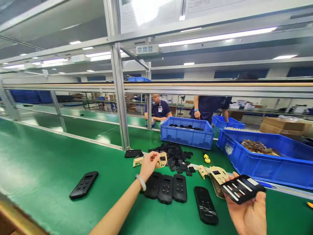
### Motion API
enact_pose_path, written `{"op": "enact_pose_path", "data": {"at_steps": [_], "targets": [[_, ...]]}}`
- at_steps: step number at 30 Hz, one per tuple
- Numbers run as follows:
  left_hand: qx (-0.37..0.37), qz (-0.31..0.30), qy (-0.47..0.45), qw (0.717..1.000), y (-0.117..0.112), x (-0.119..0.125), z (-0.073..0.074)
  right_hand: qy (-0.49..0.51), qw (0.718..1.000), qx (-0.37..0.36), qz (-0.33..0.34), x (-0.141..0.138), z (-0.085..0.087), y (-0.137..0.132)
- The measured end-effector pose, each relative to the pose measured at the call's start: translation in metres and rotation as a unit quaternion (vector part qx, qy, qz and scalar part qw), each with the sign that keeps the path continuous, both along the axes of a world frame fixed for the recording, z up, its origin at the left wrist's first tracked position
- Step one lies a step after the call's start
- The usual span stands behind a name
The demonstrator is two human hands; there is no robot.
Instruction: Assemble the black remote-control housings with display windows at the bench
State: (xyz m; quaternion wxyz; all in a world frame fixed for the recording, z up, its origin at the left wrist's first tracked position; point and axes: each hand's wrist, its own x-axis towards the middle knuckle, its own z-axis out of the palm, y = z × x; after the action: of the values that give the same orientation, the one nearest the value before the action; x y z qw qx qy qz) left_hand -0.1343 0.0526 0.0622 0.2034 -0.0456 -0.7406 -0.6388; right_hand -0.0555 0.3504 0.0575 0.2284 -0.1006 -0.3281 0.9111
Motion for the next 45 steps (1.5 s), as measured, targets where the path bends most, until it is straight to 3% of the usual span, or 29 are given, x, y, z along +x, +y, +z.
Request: {"op": "enact_pose_path", "data": {"at_steps": [3, 7, 11, 15, 17, 19, 21, 23, 26, 29, 31, 34, 37, 39, 41, 45], "targets": [[-0.070, -0.089, -0.063, 0.992, 0.029, -0.030, -0.003, 0.018, 1.000, -0.020, -0.014, 0.002, 0.002, 0.006], [-0.166, -0.168, -0.127, 0.963, 0.103, -0.059, -0.022, 0.031, 0.999, -0.025, -0.014, 0.000, -0.003, 0.008], [-0.217, -0.186, -0.181, 0.941, 0.162, -0.083, -0.037, 0.025, 1.000, 0.005, -0.002, -0.003, -0.010, 0.007], [-0.232, -0.176, -0.199, 0.936, 0.189, -0.093, -0.044, 0.034, 0.999, -0.002, 0.011, -0.003, -0.010, 0.006], [-0.232, -0.155, -0.190, 0.941, 0.185, -0.092, -0.041, 0.028, 0.999, -0.025, 0.017, -0.002, -0.008, 0.006], [-0.234, -0.119, -0.167, 0.950, 0.163, -0.090, -0.032, 0.015, 0.999, -0.036, 0.015, -0.001, -0.006, 0.006], [-0.244, -0.069, -0.133, 0.958, 0.123, -0.085, -0.017, 0.009, 0.999, -0.035, 0.010, -0.001, -0.005, 0.006], [-0.266, -0.010, -0.100, 0.959, 0.067, -0.074, 0.001, 0.012, 0.999, -0.038, 0.009, -0.001, -0.005, 0.005], [-0.317, 0.072, -0.085, 0.942, -0.015, -0.052, 0.023, 0.021, 0.998, -0.056, 0.016, -0.001, -0.005, 0.003], [-0.379, 0.073, -0.070, 0.920, -0.055, -0.036, 0.028, 0.037, 0.997, -0.069, 0.023, -0.001, -0.005, 0.002], [-0.413, 0.025, -0.040, 0.909, -0.048, -0.028, 0.020, 0.045, 0.996, -0.069, 0.026, -0.002, -0.004, 0.003], [-0.454, -0.125, 0.004, 0.882, -0.001, -0.016, -0.001, 0.046, 0.997, -0.062, 0.023, -0.005, -0.006, 0.004], [-0.511, -0.251, 0.011, 0.822, 0.048, -0.008, -0.020, 0.044, 0.997, -0.054, 0.031, -0.007, -0.009, 0.003], [-0.569, -0.268, -0.004, 0.778, 0.065, -0.008, -0.028, 0.047, 0.997, -0.048, 0.046, -0.007, -0.012, 0.001], [-0.606, -0.253, -0.024, 0.754, 0.069, -0.009, -0.032, 0.053, 0.996, -0.045, 0.064, -0.007, -0.015, -0.001], [-0.592, -0.233, -0.023, 0.771, 0.059, -0.001, -0.035, 0.059, 0.992, -0.037, 0.107, -0.003, -0.019, -0.005]]}}
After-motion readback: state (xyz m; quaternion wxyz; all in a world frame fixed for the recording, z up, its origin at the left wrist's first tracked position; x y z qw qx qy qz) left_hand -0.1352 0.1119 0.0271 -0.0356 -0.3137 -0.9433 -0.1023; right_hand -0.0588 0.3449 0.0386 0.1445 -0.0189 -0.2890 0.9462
